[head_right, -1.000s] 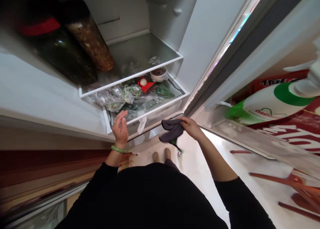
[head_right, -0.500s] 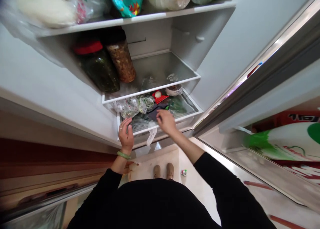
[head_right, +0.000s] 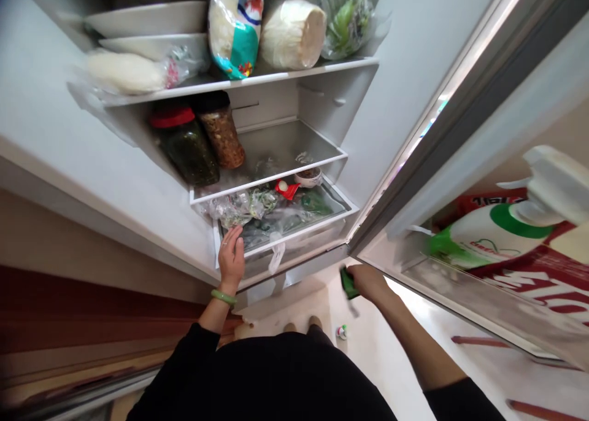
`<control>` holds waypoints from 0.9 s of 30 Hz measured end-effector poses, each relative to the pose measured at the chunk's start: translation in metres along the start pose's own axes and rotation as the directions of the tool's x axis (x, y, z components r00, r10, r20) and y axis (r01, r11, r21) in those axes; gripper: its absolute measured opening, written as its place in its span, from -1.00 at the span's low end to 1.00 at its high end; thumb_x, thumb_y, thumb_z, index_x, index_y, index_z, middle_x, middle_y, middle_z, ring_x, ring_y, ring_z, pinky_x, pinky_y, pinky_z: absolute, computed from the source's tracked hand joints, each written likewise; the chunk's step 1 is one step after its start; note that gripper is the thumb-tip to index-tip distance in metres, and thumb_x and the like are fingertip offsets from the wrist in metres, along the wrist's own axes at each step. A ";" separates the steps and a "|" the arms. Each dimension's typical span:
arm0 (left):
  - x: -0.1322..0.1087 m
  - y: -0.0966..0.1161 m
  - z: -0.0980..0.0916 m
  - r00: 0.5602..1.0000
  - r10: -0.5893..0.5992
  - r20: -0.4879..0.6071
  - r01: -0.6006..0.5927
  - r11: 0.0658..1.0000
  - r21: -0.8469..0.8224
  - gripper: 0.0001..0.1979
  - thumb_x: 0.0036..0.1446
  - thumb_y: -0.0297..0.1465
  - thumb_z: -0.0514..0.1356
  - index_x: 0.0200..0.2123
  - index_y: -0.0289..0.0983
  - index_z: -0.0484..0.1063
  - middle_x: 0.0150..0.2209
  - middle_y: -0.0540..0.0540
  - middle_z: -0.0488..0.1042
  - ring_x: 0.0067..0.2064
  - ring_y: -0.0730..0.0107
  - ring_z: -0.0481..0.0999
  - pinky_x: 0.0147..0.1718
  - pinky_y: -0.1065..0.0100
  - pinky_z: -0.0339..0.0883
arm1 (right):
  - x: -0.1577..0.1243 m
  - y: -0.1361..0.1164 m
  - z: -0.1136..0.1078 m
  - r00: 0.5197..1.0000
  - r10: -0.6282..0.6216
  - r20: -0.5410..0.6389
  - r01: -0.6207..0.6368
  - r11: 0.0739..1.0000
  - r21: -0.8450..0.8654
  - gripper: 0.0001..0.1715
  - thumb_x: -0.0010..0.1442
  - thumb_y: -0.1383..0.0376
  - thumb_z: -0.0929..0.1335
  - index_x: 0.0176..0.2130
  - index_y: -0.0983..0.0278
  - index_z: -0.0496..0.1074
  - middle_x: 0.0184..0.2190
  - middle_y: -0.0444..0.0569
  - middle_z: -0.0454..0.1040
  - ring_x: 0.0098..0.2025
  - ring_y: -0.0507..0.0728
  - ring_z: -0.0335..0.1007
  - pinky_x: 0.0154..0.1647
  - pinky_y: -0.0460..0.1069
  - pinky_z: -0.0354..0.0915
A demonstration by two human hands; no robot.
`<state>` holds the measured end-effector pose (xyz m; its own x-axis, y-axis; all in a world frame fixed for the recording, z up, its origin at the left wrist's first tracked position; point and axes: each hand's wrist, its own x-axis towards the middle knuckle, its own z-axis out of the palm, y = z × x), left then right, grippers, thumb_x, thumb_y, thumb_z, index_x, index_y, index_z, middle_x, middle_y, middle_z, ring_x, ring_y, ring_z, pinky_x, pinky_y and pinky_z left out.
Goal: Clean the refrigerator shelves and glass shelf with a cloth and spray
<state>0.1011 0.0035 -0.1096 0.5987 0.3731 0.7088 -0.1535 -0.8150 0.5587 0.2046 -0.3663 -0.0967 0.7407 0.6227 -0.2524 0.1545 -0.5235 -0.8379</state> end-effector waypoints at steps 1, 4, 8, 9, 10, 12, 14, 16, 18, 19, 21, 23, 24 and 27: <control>0.000 0.001 -0.001 1.000 0.001 -0.011 -0.001 1.000 -0.019 -0.54 0.52 -0.16 -0.01 0.15 -0.25 0.58 0.21 -0.31 0.59 0.36 0.06 0.47 0.37 -0.10 0.32 | -0.007 0.016 0.002 0.995 0.065 -0.080 -0.069 0.996 -0.056 -0.86 0.12 0.22 0.40 -0.38 0.17 0.60 -0.24 0.08 0.69 -0.07 0.39 0.62 0.00 0.22 0.47; -0.003 0.011 -0.002 0.996 0.013 -0.084 -0.022 0.995 -0.101 -0.59 0.52 -0.21 0.00 0.05 -0.25 0.60 0.13 -0.30 0.63 0.27 0.10 0.55 0.31 -0.07 0.39 | -0.019 0.037 0.007 0.956 0.133 -0.261 -0.171 0.977 -0.130 -0.78 0.09 0.26 0.35 -0.33 0.12 0.63 -0.25 0.06 0.68 -0.08 0.43 0.61 0.06 0.29 0.45; 0.002 0.041 -0.003 0.989 0.098 -0.115 -0.113 0.985 -0.129 -0.64 0.51 -0.27 0.01 0.03 -0.25 0.59 0.12 -0.29 0.63 0.25 0.12 0.56 0.29 -0.07 0.40 | -0.020 -0.022 -0.013 0.928 -0.091 -0.361 0.083 0.996 -0.040 -0.59 0.28 0.15 0.27 -0.06 0.11 0.65 -0.01 0.05 0.68 0.10 0.39 0.58 0.22 0.27 0.43; 0.008 0.049 -0.003 0.985 0.134 -0.109 -0.146 0.983 -0.108 -0.64 0.51 -0.27 0.01 0.06 -0.24 0.58 0.16 -0.30 0.61 0.29 0.11 0.53 0.33 -0.08 0.36 | -0.015 -0.049 -0.020 0.902 -0.218 -0.373 0.223 0.974 -0.030 -0.57 0.33 0.13 0.25 -0.01 0.10 0.64 0.09 0.03 0.65 0.17 0.36 0.54 0.28 0.25 0.40; 0.017 0.057 -0.003 0.979 0.170 -0.111 -0.179 0.981 -0.080 -0.63 0.51 -0.27 0.01 0.11 -0.24 0.56 0.21 -0.30 0.58 0.35 0.09 0.47 0.37 -0.10 0.30 | -0.006 -0.080 -0.027 0.840 -0.346 -0.419 0.349 0.934 -0.071 -0.57 0.37 0.14 0.24 0.00 0.08 0.64 0.16 0.00 0.61 0.25 0.34 0.49 0.36 0.23 0.33; 0.042 0.068 -0.005 0.964 0.223 -0.146 -0.227 0.974 -0.008 -0.58 0.50 -0.26 0.00 0.24 -0.26 0.48 0.33 -0.32 0.47 0.47 0.07 0.31 0.45 -0.14 0.16 | 0.021 -0.143 -0.035 0.662 -0.541 -0.519 0.533 0.826 -0.182 -0.56 0.43 0.20 0.21 0.01 0.09 0.64 0.24 -0.03 0.55 0.35 0.29 0.40 0.47 0.21 0.22; 0.071 0.073 -0.006 0.948 0.246 -0.201 -0.238 0.969 0.065 -0.52 0.50 -0.25 -0.02 0.35 -0.28 0.38 0.43 -0.33 0.35 0.54 0.07 0.17 0.50 -0.15 0.04 | 0.061 -0.199 -0.028 0.503 -0.697 -0.511 0.656 0.693 -0.299 -0.49 0.45 0.31 0.16 0.07 0.15 0.63 0.28 -0.02 0.52 0.38 0.23 0.35 0.49 0.18 0.17; 0.098 0.070 -0.005 0.936 0.251 -0.246 -0.228 0.966 0.120 -0.48 0.51 -0.23 -0.03 0.39 -0.31 0.31 0.46 -0.36 0.30 0.57 0.07 0.09 0.52 -0.14 -0.02 | 0.106 -0.240 -0.008 0.457 -0.809 -0.369 0.716 0.581 -0.388 -0.47 0.44 0.38 0.16 0.12 0.22 0.61 0.32 0.03 0.48 0.40 0.22 0.33 0.49 0.16 0.16; 0.118 0.063 -0.003 0.932 0.245 -0.268 -0.209 0.965 0.156 -0.45 0.52 -0.21 -0.04 0.41 -0.36 0.29 0.45 -0.39 0.30 0.57 0.06 0.08 0.52 -0.12 -0.02 | 0.149 -0.264 0.018 0.494 -0.859 -0.137 0.729 0.495 -0.473 -0.56 0.42 0.36 0.27 0.15 0.28 0.61 0.29 0.11 0.51 0.37 0.27 0.36 0.46 0.21 0.20; 0.125 0.059 -0.002 0.933 0.238 -0.271 -0.198 0.966 0.167 -0.44 0.52 -0.20 -0.05 0.41 -0.37 0.29 0.44 -0.40 0.31 0.57 0.05 0.09 0.52 -0.10 -0.01 | 0.166 -0.269 0.030 0.498 -0.866 -0.045 0.731 0.447 -0.516 -0.56 0.41 0.33 0.31 0.19 0.29 0.59 0.29 0.15 0.51 0.37 0.31 0.35 0.45 0.25 0.19; 0.132 0.050 0.003 0.942 0.220 -0.254 -0.174 0.966 0.192 -0.43 0.52 -0.18 -0.05 0.40 -0.37 0.30 0.43 -0.39 0.33 0.57 0.03 0.08 0.52 -0.11 -0.02 | 0.190 -0.269 0.042 0.492 -0.868 0.062 0.726 0.370 -0.580 -0.52 0.42 0.26 0.36 0.26 0.29 0.54 0.30 0.17 0.50 0.39 0.35 0.31 0.44 0.30 0.17; 0.133 0.044 0.007 0.954 0.210 -0.213 -0.161 0.961 0.226 -0.44 0.49 -0.17 0.01 0.38 -0.33 0.34 0.43 -0.35 0.34 0.57 -0.01 0.08 0.53 -0.13 -0.08 | 0.201 -0.258 0.032 0.481 -0.874 0.066 0.708 0.344 -0.617 -0.48 0.45 0.19 0.36 0.30 0.30 0.51 0.32 0.19 0.48 0.38 0.35 0.31 0.44 0.27 0.16; 0.132 0.041 0.008 0.959 0.208 -0.191 -0.159 0.958 0.240 -0.46 0.48 -0.16 0.04 0.37 -0.31 0.37 0.43 -0.33 0.35 0.57 -0.02 0.08 0.53 -0.14 -0.12 | 0.202 -0.248 0.019 0.492 -0.870 0.042 0.690 0.360 -0.628 -0.46 0.46 0.14 0.36 0.30 0.32 0.51 0.31 0.20 0.49 0.36 0.34 0.33 0.43 0.24 0.17; 0.130 0.035 0.011 0.967 0.204 -0.150 -0.164 0.956 0.245 -0.48 0.43 -0.16 0.12 0.32 -0.26 0.44 0.41 -0.29 0.39 0.55 -0.06 0.13 0.54 -0.17 -0.18 | 0.197 -0.212 -0.042 0.596 -0.794 -0.123 0.556 0.519 -0.649 -0.39 0.44 0.02 0.38 0.25 0.37 0.54 0.27 0.26 0.50 0.32 0.36 0.37 0.42 0.22 0.18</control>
<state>0.1816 0.0183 -0.0026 0.4297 0.2610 0.8644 -0.0524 -0.9485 0.3124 0.3453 -0.1566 0.0510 0.3992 0.7146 0.5744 0.9168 -0.3025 -0.2607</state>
